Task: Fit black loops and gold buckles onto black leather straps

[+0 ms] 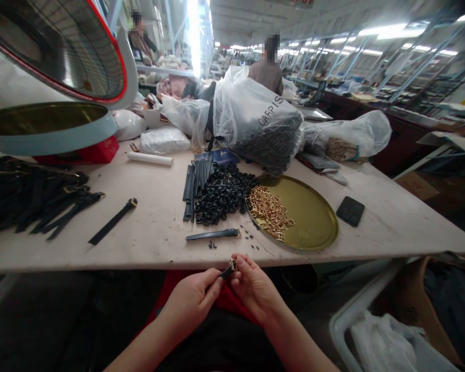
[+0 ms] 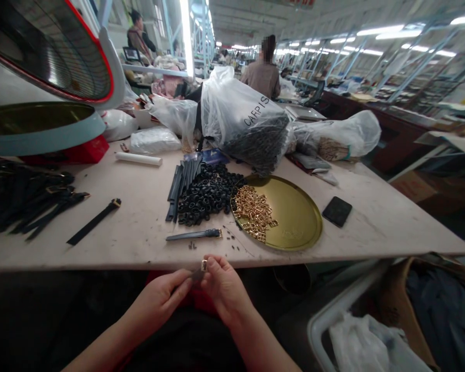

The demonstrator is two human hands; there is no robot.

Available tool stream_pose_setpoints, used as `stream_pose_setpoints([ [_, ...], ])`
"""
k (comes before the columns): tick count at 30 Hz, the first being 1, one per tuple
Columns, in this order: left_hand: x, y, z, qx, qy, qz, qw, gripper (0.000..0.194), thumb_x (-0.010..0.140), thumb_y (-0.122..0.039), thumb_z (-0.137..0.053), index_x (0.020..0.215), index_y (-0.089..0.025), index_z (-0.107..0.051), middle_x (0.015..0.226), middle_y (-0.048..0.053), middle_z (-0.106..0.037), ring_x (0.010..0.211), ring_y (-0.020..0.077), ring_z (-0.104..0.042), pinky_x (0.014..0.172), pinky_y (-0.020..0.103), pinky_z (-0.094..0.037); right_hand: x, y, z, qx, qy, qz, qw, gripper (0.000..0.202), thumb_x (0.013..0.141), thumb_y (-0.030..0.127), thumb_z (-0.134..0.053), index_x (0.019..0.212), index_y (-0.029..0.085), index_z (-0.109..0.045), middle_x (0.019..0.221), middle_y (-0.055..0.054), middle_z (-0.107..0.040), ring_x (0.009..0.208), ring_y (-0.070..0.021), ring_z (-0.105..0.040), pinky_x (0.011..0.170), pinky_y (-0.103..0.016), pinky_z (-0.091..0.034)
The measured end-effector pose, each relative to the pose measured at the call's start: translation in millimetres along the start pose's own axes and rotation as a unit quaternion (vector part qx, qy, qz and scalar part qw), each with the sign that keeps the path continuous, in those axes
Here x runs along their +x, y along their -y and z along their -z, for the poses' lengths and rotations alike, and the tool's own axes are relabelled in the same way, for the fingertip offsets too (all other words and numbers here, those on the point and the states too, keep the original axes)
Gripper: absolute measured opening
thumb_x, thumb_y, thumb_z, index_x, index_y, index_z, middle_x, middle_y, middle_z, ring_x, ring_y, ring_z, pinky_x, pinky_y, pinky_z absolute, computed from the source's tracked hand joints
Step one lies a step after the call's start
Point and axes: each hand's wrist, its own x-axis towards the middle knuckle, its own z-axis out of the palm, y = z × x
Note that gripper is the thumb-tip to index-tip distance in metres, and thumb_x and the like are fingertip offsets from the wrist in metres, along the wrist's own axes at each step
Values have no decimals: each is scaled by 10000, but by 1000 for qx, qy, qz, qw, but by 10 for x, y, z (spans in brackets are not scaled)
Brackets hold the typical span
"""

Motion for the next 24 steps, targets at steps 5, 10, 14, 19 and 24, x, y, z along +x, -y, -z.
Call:
stream_pose_setpoints([
  [5,-105,-25,31,64,-34,-12,997,279,847,-302,-377,699,-201,-591,652,19,-616,598,146,-548,582,209,-368,-76,8,12,42,-6,-79,996,324,498,149,-813,755,123,-618,649,16,-634,454,-15,-531,449,-91,-462],
  [10,-123,-48,-7,-19,-18,12,1000,308,861,-337,-343,779,-188,-600,671,8,-620,596,140,-538,575,208,-377,-115,-111,24,-68,26,79,994,245,568,241,-783,717,154,-609,548,48,-592,466,-44,-528,452,-128,-442],
  [14,-94,-26,-46,-51,18,27,998,320,864,-347,-330,798,-173,-591,695,8,-618,615,138,-533,583,205,-383,-95,-193,111,-175,44,141,973,219,666,312,-715,780,143,-635,525,45,-566,445,-34,-482,462,-136,-406],
  [19,-70,37,6,-28,71,19,997,289,866,-328,-344,778,-183,-578,694,-7,-590,639,135,-532,595,198,-369,-28,-153,170,-137,62,34,988,337,675,363,-697,920,136,-652,566,49,-528,468,-32,-460,461,-146,-401],
  [24,-3,66,13,-46,82,20,995,288,874,-323,-336,772,-185,-568,703,-9,-582,645,130,-521,592,199,-358,66,-192,183,-121,27,73,990,372,627,315,-738,963,187,-640,572,69,-518,455,-28,-441,462,-153,-389],
])
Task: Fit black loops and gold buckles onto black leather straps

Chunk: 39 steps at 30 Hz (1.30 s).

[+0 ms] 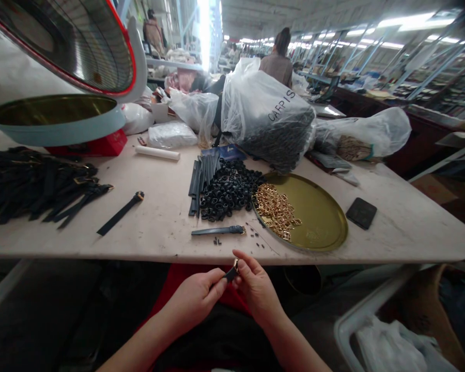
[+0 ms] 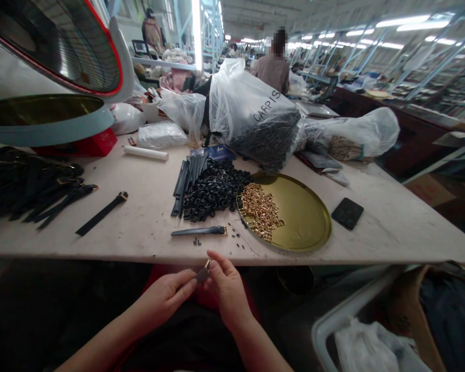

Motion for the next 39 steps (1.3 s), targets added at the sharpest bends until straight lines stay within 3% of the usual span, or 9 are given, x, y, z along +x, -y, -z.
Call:
stream_pose_setpoints([
  [5,89,50,-73,-114,-26,19,993,183,833,-297,-398,806,-165,-521,773,5,-566,715,135,-503,660,221,-381,5,-125,15,-111,10,20,994,280,663,325,-705,875,152,-644,696,5,-628,583,-94,-543,584,-219,-439],
  [9,134,98,-133,-251,-19,79,965,208,781,-373,-455,741,-169,-445,582,-71,-414,518,77,-376,494,190,-310,-18,-91,-4,-191,10,92,977,183,698,301,-672,804,160,-626,769,-3,-643,718,-125,-558,697,-230,-426],
  [13,158,83,-153,-322,23,122,939,296,765,-469,-444,721,-179,-408,471,-104,-356,395,45,-267,391,173,-176,1,1,-46,-110,13,19,994,163,713,322,-627,749,170,-582,657,30,-585,582,-92,-506,577,-201,-409],
  [17,178,46,-169,-323,29,172,930,286,766,-459,-438,732,-175,-418,477,-88,-424,362,36,-251,364,172,-143,1,17,-61,-91,30,-23,995,168,726,331,-582,729,170,-536,595,41,-523,514,-86,-451,520,-205,-379],
  [19,186,47,-190,-323,19,185,928,272,763,-447,-440,716,-181,-401,484,-88,-436,358,36,-253,364,168,-146,-31,3,-40,-191,7,55,980,153,748,325,-560,712,178,-536,608,33,-514,551,-103,-452,552,-223,-379],
  [23,144,49,-215,-254,-32,146,956,250,766,-395,-458,653,-179,-399,516,-69,-465,429,59,-352,417,174,-247,-105,14,29,-399,-5,217,891,91,724,247,-595,664,195,-551,687,6,-539,667,-138,-477,624,-245,-368],
  [30,-3,43,-181,-183,-21,94,978,317,770,-452,-500,630,-182,-410,433,-88,-436,419,71,-359,434,185,-263,-156,134,13,-333,77,94,935,157,712,284,-625,694,178,-511,587,53,-503,547,-94,-445,537,-206,-355],
  [37,52,-8,-100,-175,-50,50,982,311,757,-368,-517,996,-179,-452,588,-60,-516,469,104,-455,455,204,-342,-145,402,-6,-379,203,98,898,297,827,424,-469,771,164,-601,644,10,-545,588,-104,-475,538,-200,-363],
  [39,88,-20,-70,-151,-54,34,986,251,794,-381,-466,930,-174,-506,573,-53,-491,500,107,-441,480,208,-338,38,600,37,-426,205,110,874,342,841,445,-424,782,159,-601,630,4,-553,566,-108,-487,531,-206,-375],
])
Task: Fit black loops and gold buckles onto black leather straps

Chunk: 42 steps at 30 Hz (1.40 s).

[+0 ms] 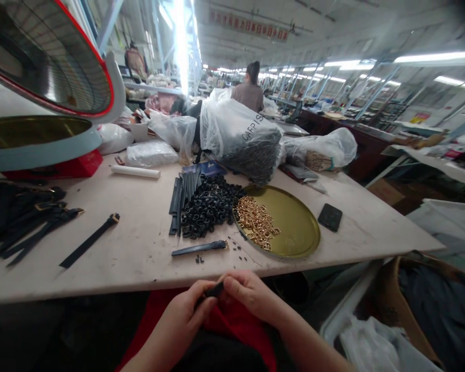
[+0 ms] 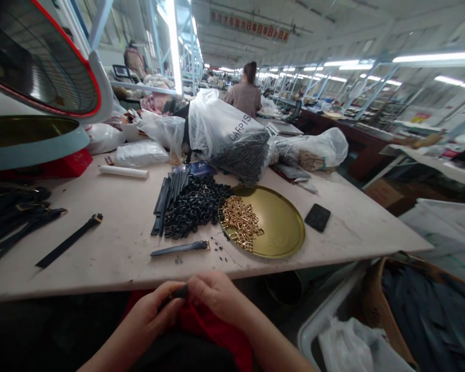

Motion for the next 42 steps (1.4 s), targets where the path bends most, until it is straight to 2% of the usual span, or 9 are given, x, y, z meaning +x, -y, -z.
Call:
stream_pose_setpoints([
  [2,75,7,26,6,-21,2,1000,256,807,-408,-431,774,-168,-515,526,-52,-459,496,105,-413,493,212,-326,236,-7,295,-122,-108,29,986,309,847,415,-414,786,167,-586,629,7,-558,560,-112,-496,538,-211,-385],
  [4,173,38,55,-11,-37,16,999,292,797,-439,-424,685,-174,-472,478,-62,-423,470,99,-383,490,212,-313,514,-43,613,-322,-232,52,917,229,838,334,-431,775,172,-580,688,-6,-587,630,-126,-523,588,-221,-396],
  [8,351,128,115,-62,-34,59,996,341,756,-518,-442,713,-180,-461,434,-84,-381,416,86,-321,433,199,-258,938,-128,1146,-408,-294,27,864,181,803,236,-433,819,150,-592,808,-62,-610,750,-170,-536,690,-277,-391],
  [11,444,182,141,-77,-40,79,993,388,721,-571,-463,728,-183,-473,424,-89,-367,398,83,-298,407,193,-224,1034,-133,1360,-454,-309,4,836,224,817,215,-386,880,140,-588,861,-86,-603,800,-185,-531,724,-296,-383],
  [18,583,189,145,-69,3,89,994,393,736,-568,-445,719,-176,-478,445,-86,-359,418,82,-311,415,189,-233,1047,-75,1243,-564,-192,-28,803,130,790,248,-512,751,185,-620,842,-50,-609,772,-168,-552,701,-259,-378],
  [24,505,249,138,-90,0,84,992,381,740,-554,-456,749,-174,-478,453,-92,-351,415,76,-304,414,187,-231,1043,-122,1097,-618,-171,-65,765,138,790,200,-494,805,141,-618,888,-131,-595,830,-238,-558,698,-313,-366],
  [31,299,127,172,-97,-24,80,992,424,683,-608,-483,673,-185,-452,410,-93,-344,386,72,-296,400,186,-222,796,-66,1082,-567,-180,-66,801,109,748,142,-499,699,143,-597,836,-115,-591,809,-222,-544,708,-312,-357],
  [38,187,124,93,-143,-32,66,987,428,670,-610,-494,673,-184,-451,379,-96,-358,349,58,-269,365,171,-176,780,-26,1112,-360,-242,-58,899,52,710,203,-477,698,163,-508,697,-34,-541,682,-160,-511,665,-295,-395],
  [42,188,108,60,-156,-24,55,986,407,680,-588,-499,673,-186,-435,377,-103,-360,339,48,-252,354,165,-163,706,30,884,-182,-213,-58,958,159,727,302,-452,802,164,-477,657,2,-534,567,-111,-506,590,-263,-443],
])
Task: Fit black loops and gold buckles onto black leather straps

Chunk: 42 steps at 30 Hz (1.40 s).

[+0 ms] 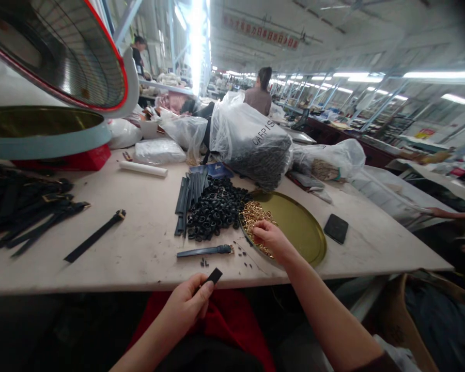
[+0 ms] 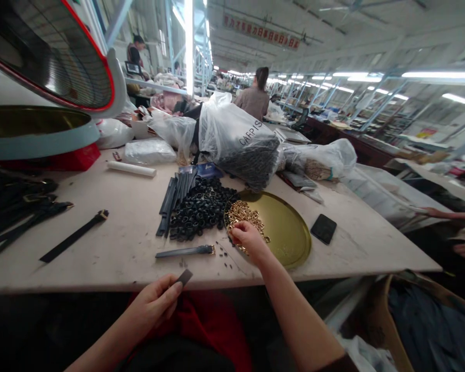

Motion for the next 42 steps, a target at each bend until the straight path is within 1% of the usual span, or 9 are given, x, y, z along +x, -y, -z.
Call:
stream_pose_setpoints([
  [4,47,-121,-24,-8,-7,-18,1000,373,710,-552,-479,722,-179,-458,376,-103,-377,323,49,-253,343,170,-165,-339,155,-307,145,55,-24,988,286,704,353,-495,927,174,-480,746,4,-556,569,-81,-521,624,-258,-466],
  [9,71,-243,-13,-60,-45,-14,997,319,743,-462,-470,819,-153,-488,426,-89,-431,349,49,-307,372,165,-205,-520,172,-573,381,90,-96,915,320,605,233,-614,913,179,-545,715,39,-541,529,-49,-493,577,-210,-428],
  [15,81,-234,27,-182,-32,38,982,229,767,-243,-411,950,-137,-499,545,-48,-519,424,50,-370,428,160,-272,-281,-25,-362,237,-6,-18,971,147,680,243,-517,814,184,-504,541,69,-509,430,-68,-424,461,-197,-349],
  [19,146,-207,33,-202,-20,60,977,241,761,-216,-405,967,-130,-497,526,-49,-511,418,51,-364,426,164,-265,-155,-130,-259,30,-38,23,999,163,756,246,-402,862,179,-506,508,53,-496,414,-95,-408,437,-209,-310],
  [24,173,-196,68,-160,-7,68,985,158,787,-262,-425,880,-152,-489,555,-56,-518,428,44,-364,441,166,-262,10,-208,-57,-307,-90,11,947,200,792,266,-429,840,160,-591,748,-71,-637,674,-178,-565,592,-258,-356],
  [28,199,-213,58,-136,-7,71,988,136,792,-286,-421,827,-162,-464,537,-69,-502,419,43,-344,444,169,-249,120,-127,-16,-347,-87,34,933,222,803,232,-444,973,178,-576,875,-70,-652,762,-186,-586,655,-261,-366],
  [33,239,-225,37,-105,-8,67,992,195,792,-321,-424,893,-159,-465,521,-80,-487,408,43,-331,451,171,-249,341,-11,-330,-358,-72,61,929,150,797,286,-502,828,179,-602,881,-81,-640,827,-196,-585,706,-265,-374],
  [37,228,-167,63,-83,-11,57,995,214,794,-355,-408,873,-162,-459,513,-79,-478,405,48,-340,441,172,-249,509,-21,-492,-332,-92,38,938,134,762,262,-531,778,145,-594,846,-128,-626,802,-227,-585,681,-296,-375],
  [42,264,-94,97,-32,-27,31,999,242,769,-391,-420,844,-166,-469,493,-76,-480,360,54,-332,393,175,-230,404,-34,-407,-245,-83,45,965,124,745,256,-500,756,159,-577,780,-74,-610,743,-189,-557,668,-287,-380],
])
